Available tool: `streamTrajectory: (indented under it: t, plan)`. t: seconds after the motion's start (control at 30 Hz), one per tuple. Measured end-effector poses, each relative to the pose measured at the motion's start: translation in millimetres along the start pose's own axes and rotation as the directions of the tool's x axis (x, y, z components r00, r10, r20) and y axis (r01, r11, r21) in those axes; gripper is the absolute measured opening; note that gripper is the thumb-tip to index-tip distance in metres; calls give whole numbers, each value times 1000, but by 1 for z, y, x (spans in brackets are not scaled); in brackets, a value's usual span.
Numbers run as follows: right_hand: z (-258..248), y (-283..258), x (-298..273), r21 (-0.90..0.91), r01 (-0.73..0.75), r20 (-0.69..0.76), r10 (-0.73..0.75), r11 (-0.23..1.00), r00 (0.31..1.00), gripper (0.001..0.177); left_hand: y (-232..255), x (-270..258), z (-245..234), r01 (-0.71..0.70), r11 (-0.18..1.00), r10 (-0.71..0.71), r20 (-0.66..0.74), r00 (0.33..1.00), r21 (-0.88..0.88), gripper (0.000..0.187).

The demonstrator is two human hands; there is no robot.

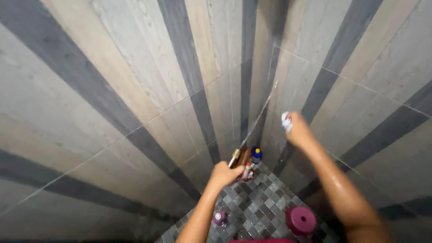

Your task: The person cleans a bathroom by first emptying a green basin, then using a green scoop to hang on a wall hook. They proceed to pick up and rinse various toiletries including a blue scoop, a toothbrush holder, and a soap bar under a handheld showerhead. The person scrubs the tiled floor and walls with a brush and rinses the area with water.

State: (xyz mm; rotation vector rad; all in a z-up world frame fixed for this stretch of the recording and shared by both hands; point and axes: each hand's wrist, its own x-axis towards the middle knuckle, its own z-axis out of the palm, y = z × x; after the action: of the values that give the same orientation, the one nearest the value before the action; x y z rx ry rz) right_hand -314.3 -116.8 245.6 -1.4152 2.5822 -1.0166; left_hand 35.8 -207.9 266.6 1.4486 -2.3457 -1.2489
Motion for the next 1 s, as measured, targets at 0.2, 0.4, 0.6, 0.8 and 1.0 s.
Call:
streamTrajectory:
  t: [0.2, 0.4, 0.6, 0.8, 1.0]
  plan:
    - [-191, -102, 96, -149, 365, -470, -391, 919, 791, 49, 91, 33, -64, -139, 990, 137, -60, 989, -22, 64]
    - [-319, -196, 188, 6, 656, -705, -462, 755, 539, 37, 198, 39, -124, -267, 960, 245, -216, 945, -84, 59]
    - [-378, -240, 300, -463, 675, -786, -618, 574, -13, 30, 300, 42, -166, -341, 938, 305, -312, 900, -67, 53]
    - [-387, -253, 390, -235, 861, -646, -735, 451, 208, 21, 354, 40, -180, -347, 935, 301, -359, 883, -71, 49]
    - [-378, -223, 423, -593, 683, -392, -894, 427, 218, 51, 340, 42, -172, -285, 955, 232, -386, 893, -84, 49]
